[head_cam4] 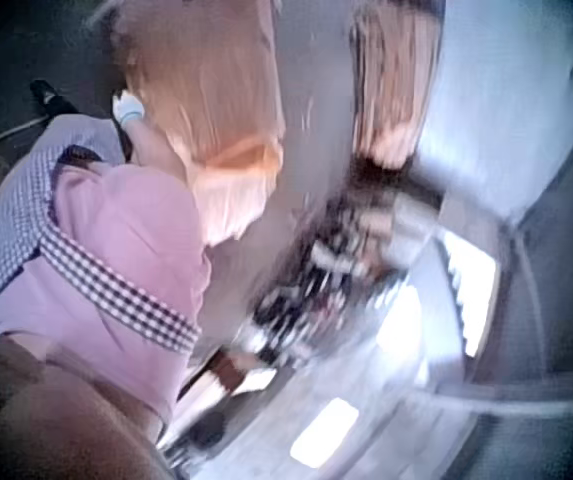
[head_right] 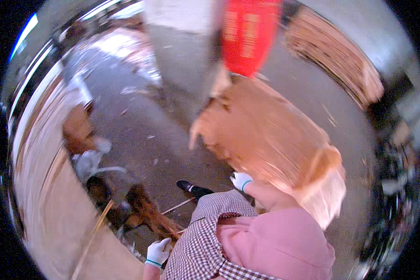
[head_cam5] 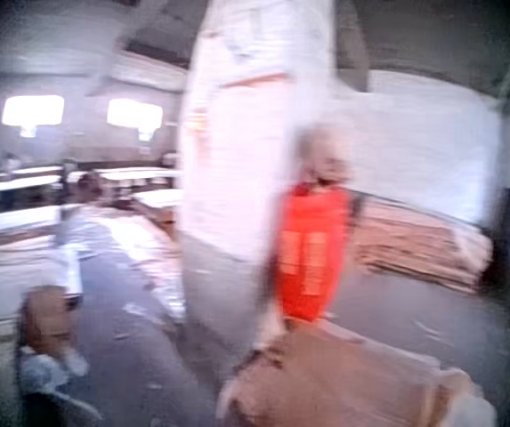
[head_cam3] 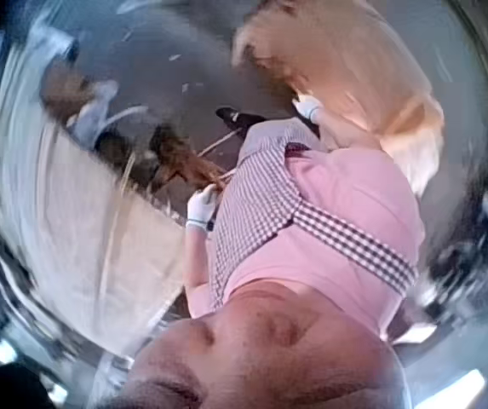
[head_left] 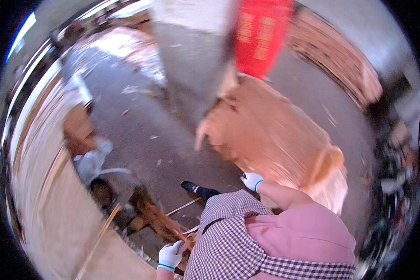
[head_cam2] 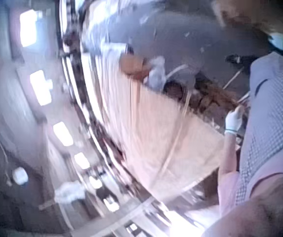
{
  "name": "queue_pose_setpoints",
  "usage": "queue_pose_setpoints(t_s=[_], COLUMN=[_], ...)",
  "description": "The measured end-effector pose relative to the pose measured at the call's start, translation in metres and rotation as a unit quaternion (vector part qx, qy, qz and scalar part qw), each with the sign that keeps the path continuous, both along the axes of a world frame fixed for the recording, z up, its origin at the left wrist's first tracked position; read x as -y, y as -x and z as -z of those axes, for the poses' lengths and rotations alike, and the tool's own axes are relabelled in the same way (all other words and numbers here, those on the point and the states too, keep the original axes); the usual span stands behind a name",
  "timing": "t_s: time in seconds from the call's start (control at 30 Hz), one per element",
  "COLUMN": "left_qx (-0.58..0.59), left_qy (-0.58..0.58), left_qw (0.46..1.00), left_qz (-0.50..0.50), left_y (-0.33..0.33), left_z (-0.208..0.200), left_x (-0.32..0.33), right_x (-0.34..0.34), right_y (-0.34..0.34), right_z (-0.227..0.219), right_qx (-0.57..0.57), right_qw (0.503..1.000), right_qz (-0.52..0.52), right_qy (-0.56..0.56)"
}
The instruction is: The person handles large sheets of wood veneer, picking them up from stacks, laying them across work tables, and using a knife to trim strips and pieces.
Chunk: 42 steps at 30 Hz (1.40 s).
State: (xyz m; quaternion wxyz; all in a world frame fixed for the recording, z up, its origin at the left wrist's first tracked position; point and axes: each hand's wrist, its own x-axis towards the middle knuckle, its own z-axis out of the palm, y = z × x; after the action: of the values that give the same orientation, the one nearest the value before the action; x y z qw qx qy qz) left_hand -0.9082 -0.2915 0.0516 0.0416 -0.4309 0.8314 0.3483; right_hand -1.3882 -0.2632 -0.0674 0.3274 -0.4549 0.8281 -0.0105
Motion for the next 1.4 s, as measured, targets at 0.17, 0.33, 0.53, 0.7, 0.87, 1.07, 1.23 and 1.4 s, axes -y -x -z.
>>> queue_pose_setpoints(t_s=[0.17, 0.33, 0.53, 0.7, 0.87, 1.07, 1.23, 1.4], left_qx=[-0.058, -0.110, 0.018, -0.060, 0.003, 0.034, -0.022, -0.087], left_qy=[-0.026, -0.124, -0.220, -0.234, -0.336, -0.428, -0.359, -0.225], left_qw=[0.998, 0.982, 0.973, 0.935, 0.833, 0.794, 0.759, 0.830], left_qz=[-0.017, 0.085, 0.070, -0.258, -0.439, -0.430, -0.542, -0.502], left_y=[0.091, 0.168, 0.133, 0.081, 0.114, 0.023, 0.078, 0.012], left_z=[0.022, 0.044, 0.118, 0.138, 0.078, 0.165, 0.078, 0.117], left_x=[-0.017, -0.063, -0.095, -0.149, -0.266, -0.412, -0.428, -0.472], right_x=[-0.264, -0.395, -0.441, -0.435, -0.440, -0.415, -0.346, -0.279], right_y=[-0.005, -0.019, 0.090, 0.199, 0.240, 0.220, 0.137, 0.015], right_z=[-0.006, -0.004, 0.022, 0.021, 0.065, 0.054, -0.038, -0.109], right_qx=[0.019, -0.066, -0.195, 0.092, 0.217, 0.281, 0.333, 0.398], right_qw=[0.974, 0.895, 0.694, 0.540, 0.493, 0.478, 0.609, 0.744], right_qz=[0.161, 0.436, 0.675, 0.818, 0.825, 0.757, 0.631, 0.326], right_qy=[-0.156, -0.062, 0.158, 0.174, 0.169, 0.346, 0.348, 0.427])
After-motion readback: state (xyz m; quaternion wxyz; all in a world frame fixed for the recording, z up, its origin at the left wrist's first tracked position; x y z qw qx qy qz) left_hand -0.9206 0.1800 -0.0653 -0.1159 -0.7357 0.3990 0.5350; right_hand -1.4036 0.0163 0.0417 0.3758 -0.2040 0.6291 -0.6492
